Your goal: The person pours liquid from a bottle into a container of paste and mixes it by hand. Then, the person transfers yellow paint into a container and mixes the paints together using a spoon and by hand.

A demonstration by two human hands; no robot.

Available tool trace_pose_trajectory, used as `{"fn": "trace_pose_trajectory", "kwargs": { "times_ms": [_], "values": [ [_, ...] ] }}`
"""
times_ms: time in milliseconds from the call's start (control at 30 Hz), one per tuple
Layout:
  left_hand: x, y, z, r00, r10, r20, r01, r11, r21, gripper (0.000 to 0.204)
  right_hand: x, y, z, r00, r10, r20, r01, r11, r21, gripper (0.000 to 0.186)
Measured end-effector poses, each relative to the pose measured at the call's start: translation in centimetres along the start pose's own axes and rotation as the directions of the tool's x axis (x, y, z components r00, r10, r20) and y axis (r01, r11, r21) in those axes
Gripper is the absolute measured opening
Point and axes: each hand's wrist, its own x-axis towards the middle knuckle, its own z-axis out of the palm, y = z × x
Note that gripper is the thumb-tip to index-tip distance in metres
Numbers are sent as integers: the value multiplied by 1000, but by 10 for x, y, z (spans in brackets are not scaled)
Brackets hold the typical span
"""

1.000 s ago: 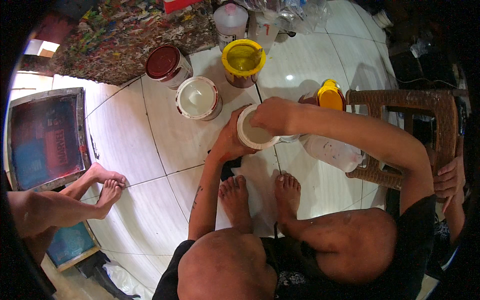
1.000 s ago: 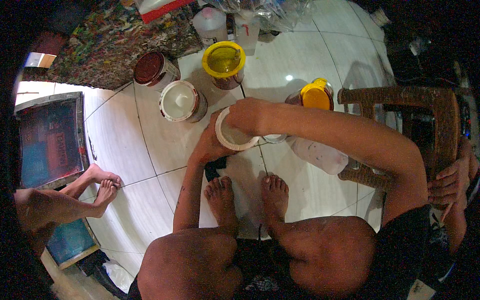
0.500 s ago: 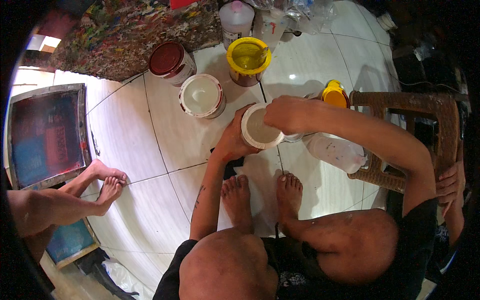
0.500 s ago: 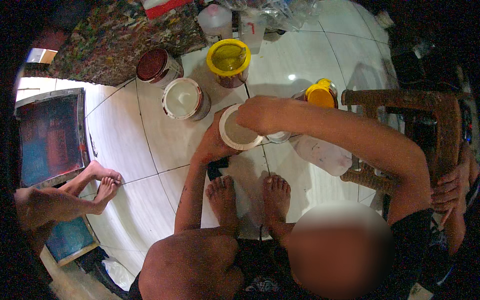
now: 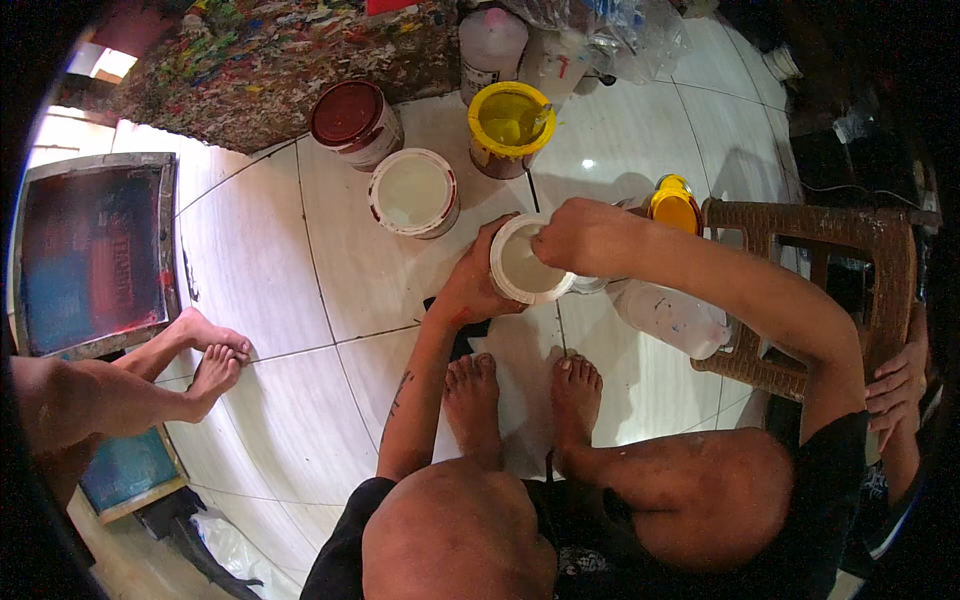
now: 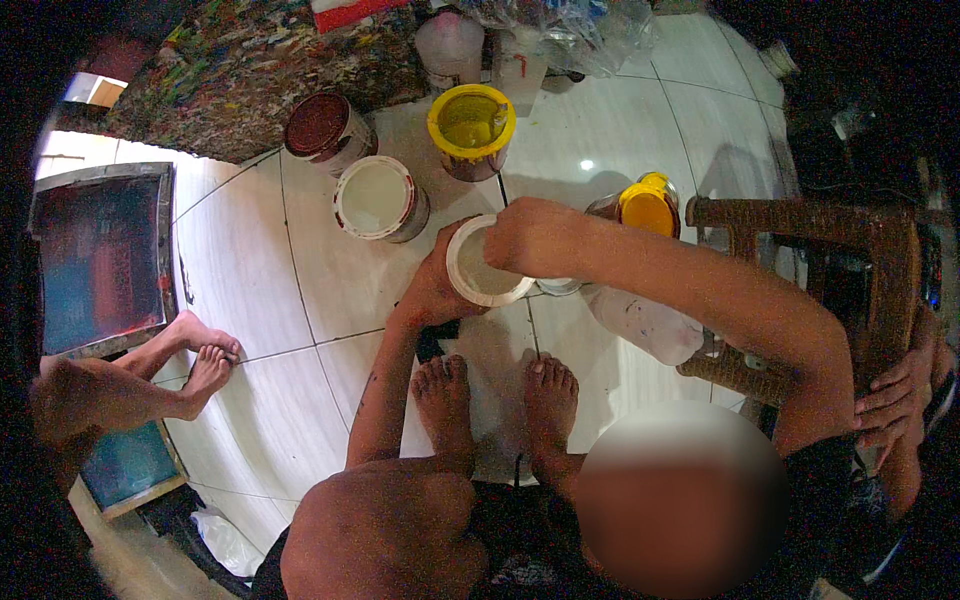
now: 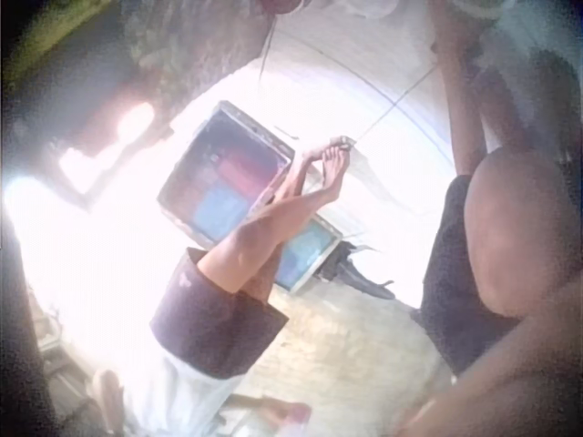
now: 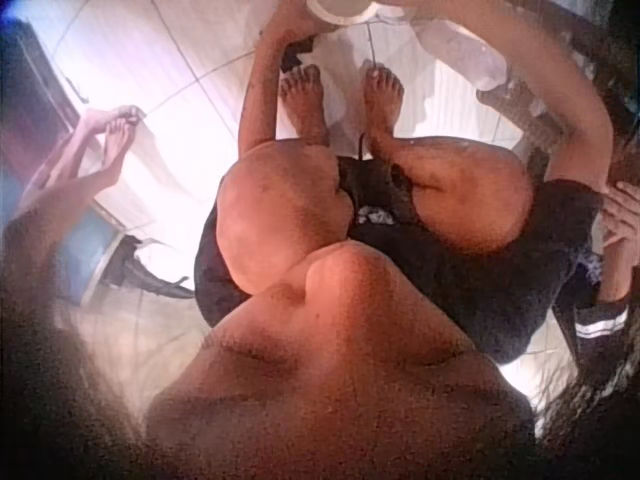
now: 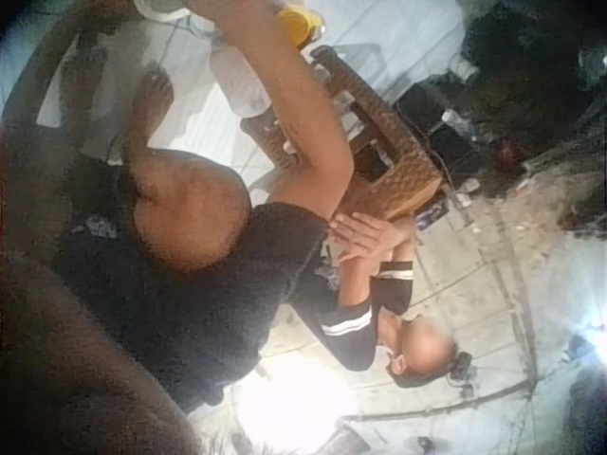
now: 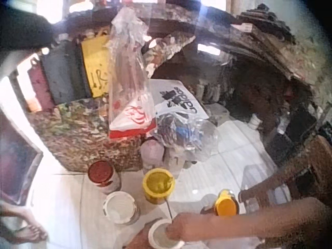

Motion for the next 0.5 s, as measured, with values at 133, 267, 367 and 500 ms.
{"fn": "trace_pose_trajectory", "kwargs": {
  "times_ms": [133, 267, 367, 500],
  "values": [
    [-1, 5, 1, 999, -43, 13, 42, 997, 62, 113, 0, -16, -4, 988, 12, 155, -27, 995, 96, 5],
    [-1, 10, 2, 999, -43, 6, 42, 990, 135, 112, 17, -16, -3, 974, 52, 222, -63, 997, 44, 4],
    [-2, 12, 2, 998, -65, -7, 65, 988, 142, 111, 14, -14, -5, 993, 36, 117, -26, 996, -89, 3],
    [-2, 14, 10, 998, -15, -61, 25, 986, 164, 109, -16, -33, 9, 999, 33, 9, -34, 994, 101, 7]
  ]
}}
